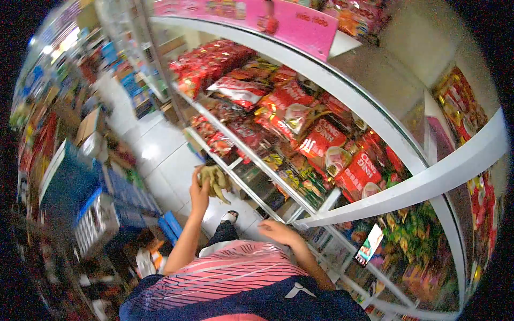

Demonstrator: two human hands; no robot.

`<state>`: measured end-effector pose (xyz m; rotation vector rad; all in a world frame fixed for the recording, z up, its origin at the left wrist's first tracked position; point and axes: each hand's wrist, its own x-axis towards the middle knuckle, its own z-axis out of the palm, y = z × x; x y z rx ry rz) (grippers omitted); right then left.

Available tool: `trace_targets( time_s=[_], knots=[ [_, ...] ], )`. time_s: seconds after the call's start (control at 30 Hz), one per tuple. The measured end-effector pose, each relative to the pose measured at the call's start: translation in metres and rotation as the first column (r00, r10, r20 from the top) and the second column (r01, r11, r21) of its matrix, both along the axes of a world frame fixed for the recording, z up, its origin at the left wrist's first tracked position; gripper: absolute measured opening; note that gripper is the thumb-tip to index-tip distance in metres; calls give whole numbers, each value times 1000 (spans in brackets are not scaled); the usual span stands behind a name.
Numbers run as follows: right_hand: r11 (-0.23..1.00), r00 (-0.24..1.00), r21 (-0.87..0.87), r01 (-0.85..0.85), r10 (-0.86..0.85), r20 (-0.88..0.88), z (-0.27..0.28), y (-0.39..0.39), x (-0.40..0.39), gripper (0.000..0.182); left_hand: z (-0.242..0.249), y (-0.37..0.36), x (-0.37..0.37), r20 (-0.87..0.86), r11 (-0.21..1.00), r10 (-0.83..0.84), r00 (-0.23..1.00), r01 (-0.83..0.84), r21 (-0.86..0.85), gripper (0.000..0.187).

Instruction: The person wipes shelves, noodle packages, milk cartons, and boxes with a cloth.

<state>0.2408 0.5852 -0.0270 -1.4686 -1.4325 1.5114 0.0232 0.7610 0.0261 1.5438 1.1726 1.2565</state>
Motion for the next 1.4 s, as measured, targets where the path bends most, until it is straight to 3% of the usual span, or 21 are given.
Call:
trace_targets(
  time_s=[0.07, 0.13, 0.2, 0.27, 0.33, 0.4, 0.47, 0.53, 0.63, 0.73, 0.83, 0.93, 0.97, 1.0, 1.07, 1.17, 1.2, 1.27, 1.3, 1.33, 1.4],
  knots=[
    [986, 992, -115, 117, -121, -26, 6, -17, 19, 32, 9, 51, 11, -53, 997, -8, 999, 12, 73, 38],
    [954, 972, -217, 205, -172, 160, 26, -37, 34, 29, 10, 102, 21, -148, 978, -21, 989, 50, 200, 35],
    [840, 937, -415, 349, -307, 167, 35, -68, 53, 27, 24, 137, 37, -182, 942, -52, 982, 109, 319, 35],
    [638, 719, -418, 647, -692, 56, 91, -92, 48, 25, 39, 152, 60, -210, 920, -129, 969, 196, 339, 35],
    [404, 450, -208, 891, -849, 278, 97, -128, 55, 25, 41, 158, 84, -329, 849, -318, 889, 421, 319, 35],
    [234, 204, 208, 950, -966, 156, 102, -152, 64, 27, -9, 154, 113, -395, 756, -355, 847, 509, 411, 32],
    [-166, -156, 375, 912, -986, -57, 75, -175, 90, 30, 5, 133, 127, -535, 688, -379, 755, 617, 383, 27],
    [-142, -374, 644, 752, -896, 238, 67, -175, 122, 29, 16, 135, 130, -540, 649, -437, 719, 668, 364, 24],
    [25, -542, 779, 627, -704, 459, 31, -186, 178, 33, 10, 160, 126, -517, 618, -489, 703, 697, 364, 19],
    [117, -515, 681, 723, -565, 645, 24, -171, 206, 27, 6, 196, 107, -456, 706, -413, 788, 593, 386, 15],
    [131, -447, 577, 806, -505, 739, 27, -169, 202, 21, 6, 245, 78, -510, 717, -156, 846, 453, 531, 19],
    [14, -502, 663, 748, -642, 579, 35, -175, 165, 15, 0, 273, 65, -530, 763, -109, 841, 413, 498, 22],
    [-238, -594, 810, 535, -788, 161, 39, -154, 135, 10, 1, 274, 64, -557, 781, -191, 808, 469, 412, 24],
    [-246, -607, 812, 529, -778, 160, 37, -162, 120, 10, 1, 268, 66, -555, 774, -205, 806, 481, 412, 24],
    [-134, -344, 594, 793, -904, 256, 34, -190, 81, 11, 2, 243, 74, -526, 794, -207, 825, 456, 402, 26],
    [131, 107, 335, 933, -990, 88, 199, -77, -45, 12, 7, 204, 89, -546, 702, -375, 749, 614, 361, 28],
    [331, 336, 551, 766, -937, 95, 236, -60, -73, 13, 5, 193, 92, -538, 642, -414, 734, 654, 400, 28],
    [443, 488, 710, 546, -858, 161, 304, -31, -111, 14, 2, 180, 99, -586, 601, -440, 681, 708, 370, 28],
    [703, 818, 691, 170, -492, 298, 339, -16, -120, 21, 2, 177, 102, -619, 604, -418, 665, 712, 358, 27],
    [737, 909, 613, -285, 5, 416, 365, -12, -130, 29, 4, 177, 104, -634, 587, -364, 683, 696, 413, 27],
    [876, 827, 358, -324, 78, 557, 391, -28, -169, 33, 2, 186, 106, -632, 573, -432, 643, 737, 359, 27]
  ],
)
